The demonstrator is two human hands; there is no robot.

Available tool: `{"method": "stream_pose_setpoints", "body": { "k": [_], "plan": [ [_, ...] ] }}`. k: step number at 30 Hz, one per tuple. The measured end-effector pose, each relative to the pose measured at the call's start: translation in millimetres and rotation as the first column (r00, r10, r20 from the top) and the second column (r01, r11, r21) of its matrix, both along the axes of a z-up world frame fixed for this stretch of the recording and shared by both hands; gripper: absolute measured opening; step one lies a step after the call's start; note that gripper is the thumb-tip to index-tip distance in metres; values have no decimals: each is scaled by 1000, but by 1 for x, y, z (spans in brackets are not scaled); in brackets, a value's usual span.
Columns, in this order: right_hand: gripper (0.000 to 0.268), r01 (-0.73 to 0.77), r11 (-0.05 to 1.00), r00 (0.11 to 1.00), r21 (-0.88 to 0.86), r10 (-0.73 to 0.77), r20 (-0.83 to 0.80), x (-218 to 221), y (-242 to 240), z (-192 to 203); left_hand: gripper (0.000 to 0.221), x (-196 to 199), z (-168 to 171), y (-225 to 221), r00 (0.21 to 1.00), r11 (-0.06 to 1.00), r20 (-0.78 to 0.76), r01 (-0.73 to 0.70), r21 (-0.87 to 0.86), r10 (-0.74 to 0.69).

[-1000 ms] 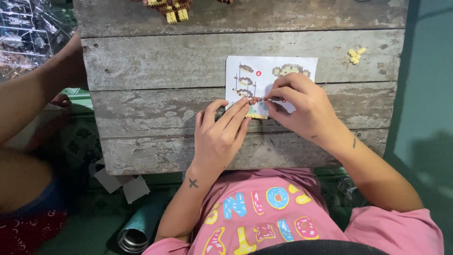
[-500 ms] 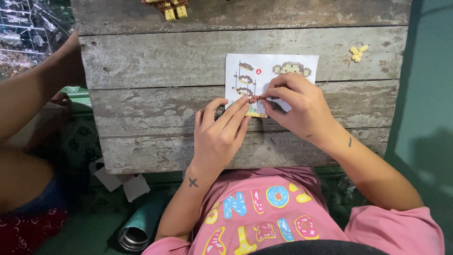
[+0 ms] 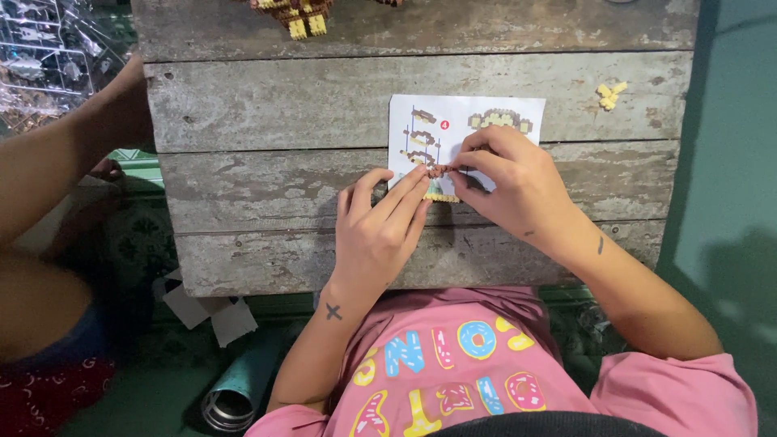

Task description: Assembling a small figure using micro-sized plastic building blocks while following printed instructions.

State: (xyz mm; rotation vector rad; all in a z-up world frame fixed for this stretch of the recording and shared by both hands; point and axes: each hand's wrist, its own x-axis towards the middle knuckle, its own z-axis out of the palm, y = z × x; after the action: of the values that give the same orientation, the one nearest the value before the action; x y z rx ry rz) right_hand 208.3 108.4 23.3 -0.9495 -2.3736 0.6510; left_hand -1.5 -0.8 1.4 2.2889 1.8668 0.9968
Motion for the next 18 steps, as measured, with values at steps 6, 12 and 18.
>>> {"method": "stream_pose_setpoints", "body": {
  "k": [6, 12, 18],
  "plan": [
    [7, -67, 991, 966, 118, 35, 255, -4, 3, 11, 21, 0, -1, 0, 1000, 1000, -11, -2, 30, 2],
    [10, -135, 979, 866, 153, 42, 498, -17, 10, 21, 20, 2, -3, 1, 999, 997, -22, -33, 67, 35],
    [11, -158, 976, 766, -152, 219, 605, -27, 87, 19, 16, 0, 3, 0, 999, 998, 14, -31, 46, 30]
  ]
}}
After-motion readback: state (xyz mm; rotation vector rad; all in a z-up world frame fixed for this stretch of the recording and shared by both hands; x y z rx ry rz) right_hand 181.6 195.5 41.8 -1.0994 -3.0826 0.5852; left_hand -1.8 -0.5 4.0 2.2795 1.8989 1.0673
